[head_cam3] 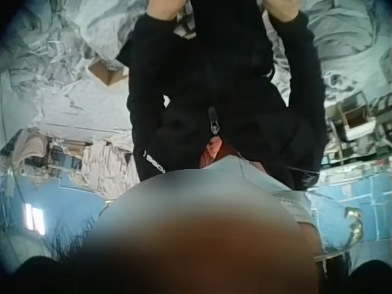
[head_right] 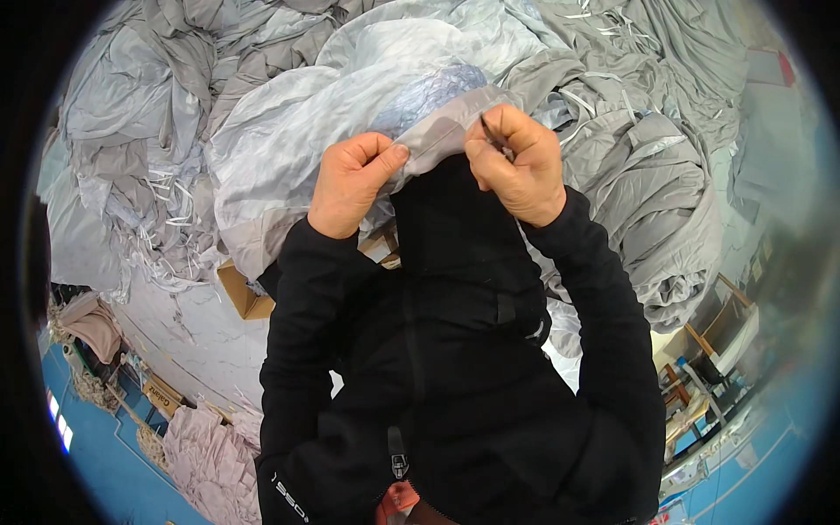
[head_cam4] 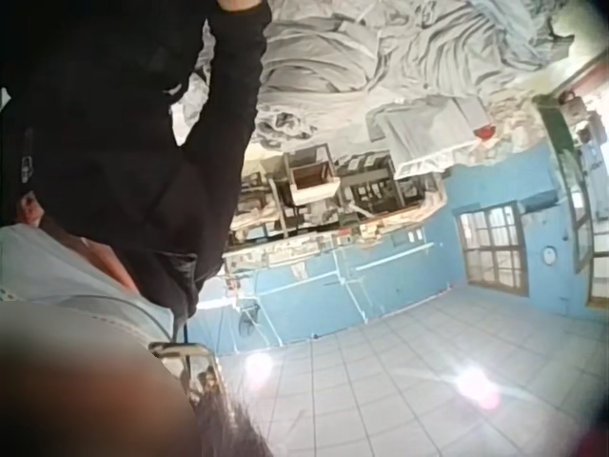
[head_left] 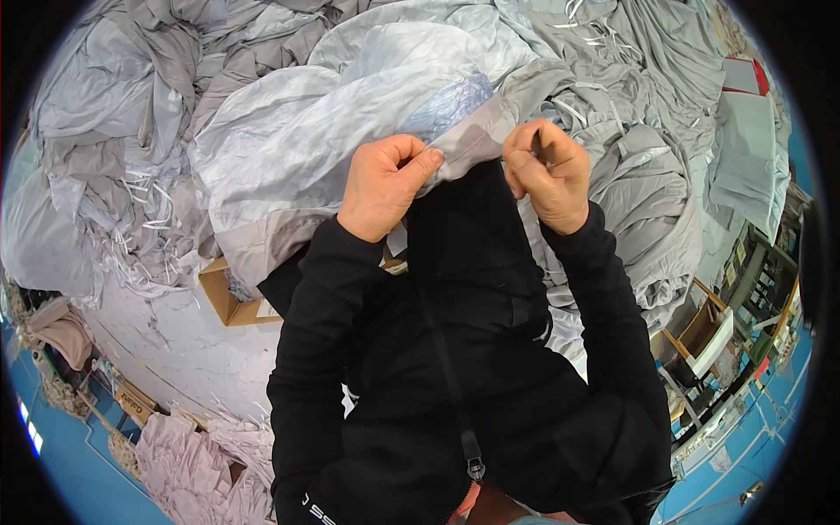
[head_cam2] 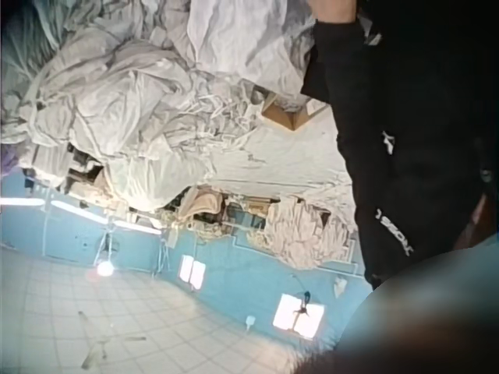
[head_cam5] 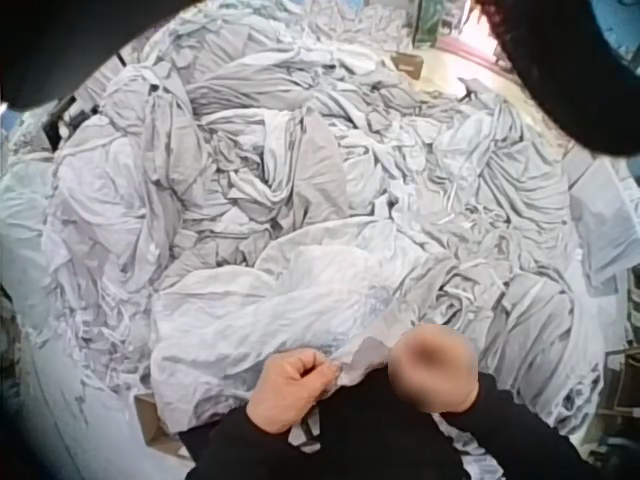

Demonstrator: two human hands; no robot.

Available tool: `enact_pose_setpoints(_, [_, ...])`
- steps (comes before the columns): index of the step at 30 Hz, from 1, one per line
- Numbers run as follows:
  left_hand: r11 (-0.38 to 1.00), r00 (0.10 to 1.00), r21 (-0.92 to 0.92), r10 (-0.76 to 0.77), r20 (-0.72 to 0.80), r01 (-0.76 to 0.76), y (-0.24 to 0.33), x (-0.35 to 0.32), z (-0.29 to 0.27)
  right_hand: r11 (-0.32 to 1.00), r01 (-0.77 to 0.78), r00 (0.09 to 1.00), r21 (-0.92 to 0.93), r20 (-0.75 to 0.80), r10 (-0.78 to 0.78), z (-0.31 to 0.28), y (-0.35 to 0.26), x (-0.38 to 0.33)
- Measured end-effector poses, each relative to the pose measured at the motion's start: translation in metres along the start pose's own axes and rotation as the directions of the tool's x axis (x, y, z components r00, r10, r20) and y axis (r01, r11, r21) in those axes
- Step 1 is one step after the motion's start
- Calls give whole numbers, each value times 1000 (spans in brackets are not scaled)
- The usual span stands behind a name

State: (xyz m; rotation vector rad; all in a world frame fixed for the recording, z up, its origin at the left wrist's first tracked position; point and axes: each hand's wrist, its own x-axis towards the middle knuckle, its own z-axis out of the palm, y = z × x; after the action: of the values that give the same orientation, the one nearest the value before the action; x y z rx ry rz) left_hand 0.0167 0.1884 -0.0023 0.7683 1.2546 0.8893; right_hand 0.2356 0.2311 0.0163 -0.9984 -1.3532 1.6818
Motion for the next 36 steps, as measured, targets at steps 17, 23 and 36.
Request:
enact_pose_setpoints(17, [1000, 1000, 3, -16, 26, 16, -11, -8, -1, 989, -116, 993, -95, -19, 114, 18, 4, -19])
enact_pose_setpoints(23, [998, 997, -44, -46, 55, 49, -12, -10, -1, 956, -282, 952, -77, -145, 269, 39, 15, -21])
enact_pose_setpoints(36, [998, 999, -57, 24, 35, -22, -14, -14, 7, 954, -227, 969, -194, -137, 203, 43, 18, -22])
